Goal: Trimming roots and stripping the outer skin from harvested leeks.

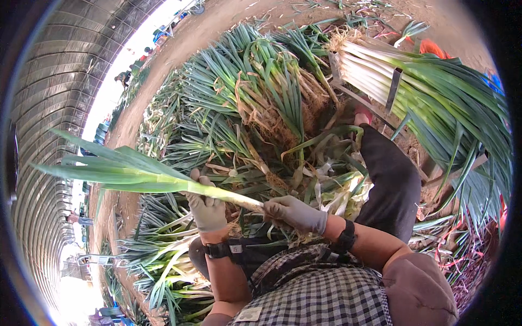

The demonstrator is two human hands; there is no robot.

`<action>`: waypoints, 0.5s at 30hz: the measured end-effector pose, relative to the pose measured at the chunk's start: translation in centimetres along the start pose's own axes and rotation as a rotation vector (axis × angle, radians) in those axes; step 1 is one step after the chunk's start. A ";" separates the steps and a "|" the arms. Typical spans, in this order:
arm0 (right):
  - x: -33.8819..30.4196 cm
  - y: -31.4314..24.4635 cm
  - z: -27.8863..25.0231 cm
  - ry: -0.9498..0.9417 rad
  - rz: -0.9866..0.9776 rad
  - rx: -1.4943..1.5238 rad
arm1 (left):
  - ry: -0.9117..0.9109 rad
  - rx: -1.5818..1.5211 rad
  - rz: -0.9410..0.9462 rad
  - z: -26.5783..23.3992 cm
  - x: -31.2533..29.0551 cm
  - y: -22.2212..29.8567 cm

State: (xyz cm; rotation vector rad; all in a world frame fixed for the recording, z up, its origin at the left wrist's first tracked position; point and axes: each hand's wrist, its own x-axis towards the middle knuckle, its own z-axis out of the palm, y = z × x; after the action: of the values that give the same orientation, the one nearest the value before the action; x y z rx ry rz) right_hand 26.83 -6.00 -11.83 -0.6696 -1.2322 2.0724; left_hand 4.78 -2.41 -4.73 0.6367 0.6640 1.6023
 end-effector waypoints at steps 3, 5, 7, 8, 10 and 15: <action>0.0 -0.4 0.8 -0.061 0.144 0.110 | 0.127 -0.072 -0.003 0.5 -0.5 -0.2; -0.3 -1.7 1.6 -0.088 0.163 0.180 | 0.141 0.044 0.059 0.8 -0.4 -0.3; -0.5 -3.0 2.2 -0.096 0.307 0.332 | 0.154 0.170 0.137 1.3 -0.4 -0.2; -0.5 -2.3 1.9 -0.094 0.309 0.334 | 0.156 0.169 0.134 1.3 -0.6 -0.2; -0.1 -0.3 1.0 -0.299 0.347 0.394 | 0.083 0.163 0.092 1.1 -0.6 0.0; -0.5 0.2 1.0 -0.422 0.400 0.571 | -0.006 -0.127 -0.101 1.1 -1.2 0.8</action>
State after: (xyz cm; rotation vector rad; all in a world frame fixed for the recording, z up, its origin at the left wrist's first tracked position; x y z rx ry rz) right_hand 26.37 -7.01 -11.51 -0.2224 -0.6646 2.8354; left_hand 5.13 -3.66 -3.44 0.5065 0.5756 1.5342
